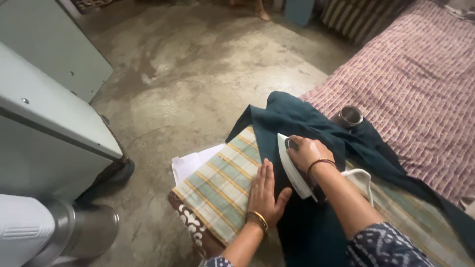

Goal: The person irons a dark green long-sleeved garment laid out on a bed. They use a steam iron to smooth the fabric, repeatedly adjusting the garment's position and folding sections to reach different areas.

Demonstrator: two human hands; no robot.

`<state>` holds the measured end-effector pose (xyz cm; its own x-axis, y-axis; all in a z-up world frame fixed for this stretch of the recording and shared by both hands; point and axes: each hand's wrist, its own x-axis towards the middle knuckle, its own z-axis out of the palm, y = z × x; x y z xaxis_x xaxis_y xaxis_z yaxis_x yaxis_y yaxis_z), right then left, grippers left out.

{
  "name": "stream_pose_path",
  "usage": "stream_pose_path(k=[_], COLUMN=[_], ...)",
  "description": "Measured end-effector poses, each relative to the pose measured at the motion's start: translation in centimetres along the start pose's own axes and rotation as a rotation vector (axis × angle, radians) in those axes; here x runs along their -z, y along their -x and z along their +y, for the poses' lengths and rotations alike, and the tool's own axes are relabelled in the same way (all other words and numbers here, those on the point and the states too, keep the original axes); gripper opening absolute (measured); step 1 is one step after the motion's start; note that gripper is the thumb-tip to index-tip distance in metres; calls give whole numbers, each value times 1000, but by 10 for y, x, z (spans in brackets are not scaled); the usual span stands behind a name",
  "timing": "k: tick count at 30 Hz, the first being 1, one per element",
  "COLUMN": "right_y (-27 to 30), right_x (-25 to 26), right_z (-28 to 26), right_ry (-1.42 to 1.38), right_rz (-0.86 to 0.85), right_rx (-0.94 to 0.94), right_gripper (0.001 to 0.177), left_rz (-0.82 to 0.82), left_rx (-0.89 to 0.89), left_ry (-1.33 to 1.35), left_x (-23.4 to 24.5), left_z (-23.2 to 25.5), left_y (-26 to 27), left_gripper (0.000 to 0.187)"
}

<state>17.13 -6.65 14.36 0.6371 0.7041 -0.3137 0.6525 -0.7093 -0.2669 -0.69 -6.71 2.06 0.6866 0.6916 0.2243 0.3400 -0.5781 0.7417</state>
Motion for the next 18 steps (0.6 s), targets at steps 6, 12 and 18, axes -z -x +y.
stream_pose_path(k=[6, 12, 18], right_y=[124, 200, 143], right_x=[-42, -99, -56], right_z=[40, 86, 27], right_ry=[-25, 12, 88], right_rz=[-117, -301, -234], right_rx=[-87, 4, -145], right_gripper=[49, 59, 47], left_rz=[12, -38, 20], left_rx=[69, 67, 16], left_ry=[284, 310, 259], left_x=[12, 31, 22], left_z=[-2, -9, -15], left_y=[-2, 8, 9], left_gripper=[97, 99, 96])
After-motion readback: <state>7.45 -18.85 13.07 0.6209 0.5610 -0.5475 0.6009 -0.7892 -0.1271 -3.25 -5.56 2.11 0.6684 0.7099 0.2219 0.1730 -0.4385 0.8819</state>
